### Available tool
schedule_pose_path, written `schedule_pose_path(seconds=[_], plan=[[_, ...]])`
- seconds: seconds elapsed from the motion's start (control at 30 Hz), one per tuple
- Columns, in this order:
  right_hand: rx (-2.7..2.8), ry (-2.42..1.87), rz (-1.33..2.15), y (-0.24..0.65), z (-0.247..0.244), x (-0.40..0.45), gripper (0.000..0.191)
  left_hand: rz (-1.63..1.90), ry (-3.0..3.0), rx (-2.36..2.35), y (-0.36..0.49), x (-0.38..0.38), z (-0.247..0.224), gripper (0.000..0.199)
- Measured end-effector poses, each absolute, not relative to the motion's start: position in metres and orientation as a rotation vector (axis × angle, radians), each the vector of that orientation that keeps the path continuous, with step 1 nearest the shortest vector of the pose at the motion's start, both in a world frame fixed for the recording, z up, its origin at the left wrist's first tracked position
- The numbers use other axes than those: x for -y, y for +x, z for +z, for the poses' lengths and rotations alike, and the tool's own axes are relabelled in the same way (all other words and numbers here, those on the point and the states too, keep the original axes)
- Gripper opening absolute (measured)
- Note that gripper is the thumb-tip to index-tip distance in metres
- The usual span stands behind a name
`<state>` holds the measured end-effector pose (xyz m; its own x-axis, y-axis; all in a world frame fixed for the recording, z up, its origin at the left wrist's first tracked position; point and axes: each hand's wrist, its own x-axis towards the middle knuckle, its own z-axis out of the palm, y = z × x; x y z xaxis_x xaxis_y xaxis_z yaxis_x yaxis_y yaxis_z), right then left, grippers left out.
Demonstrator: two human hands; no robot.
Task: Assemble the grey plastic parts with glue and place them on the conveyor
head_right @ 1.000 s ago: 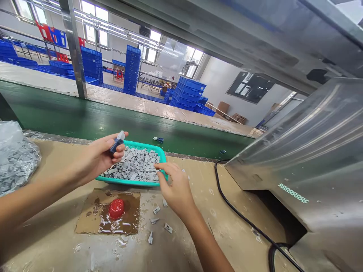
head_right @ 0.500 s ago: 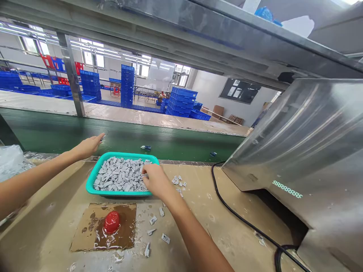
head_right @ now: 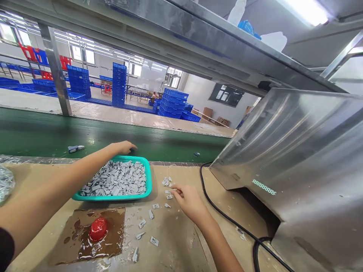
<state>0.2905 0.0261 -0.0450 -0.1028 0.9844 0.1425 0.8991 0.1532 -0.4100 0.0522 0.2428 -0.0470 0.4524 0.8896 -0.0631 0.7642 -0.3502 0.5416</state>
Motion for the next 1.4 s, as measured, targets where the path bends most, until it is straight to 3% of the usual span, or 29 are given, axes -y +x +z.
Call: schedule_pose_path(seconds=[0.23,0.4,0.67,0.8,0.93,1.23,1.4], plan=[[2.242,-1.742,0.127,0.262,-0.016,-0.047,0.030,0.786,1.701,-1.305,0.017,-0.216,-0.037,0.011],[2.601,-1.535,0.092,0.195,-0.014,-0.080,0.025,1.190,1.129,-1.079,-0.009,-0.163,-0.022,0.022],[2.821,-1.653,-0.113,0.159,-0.037,-0.093,0.011,1.217,0.559,-0.866,-0.026,-0.099,-0.010,0.020],[2.776,-1.669,-0.118,0.161,-0.038,-0.099,0.008,1.124,0.592,-0.855,-0.025,-0.071,-0.010,0.003],[2.656,-1.604,-0.050,0.164,-0.022,-0.099,0.011,1.028,0.929,-0.905,-0.020,-0.047,-0.010,0.021],[2.278,-1.092,0.263,0.152,0.021,-0.010,0.019,0.892,1.284,-0.842,-0.005,-0.022,-0.008,0.021],[2.107,-1.158,0.430,0.155,0.019,0.010,0.010,0.950,1.507,-0.847,-0.006,-0.019,-0.007,0.016]])
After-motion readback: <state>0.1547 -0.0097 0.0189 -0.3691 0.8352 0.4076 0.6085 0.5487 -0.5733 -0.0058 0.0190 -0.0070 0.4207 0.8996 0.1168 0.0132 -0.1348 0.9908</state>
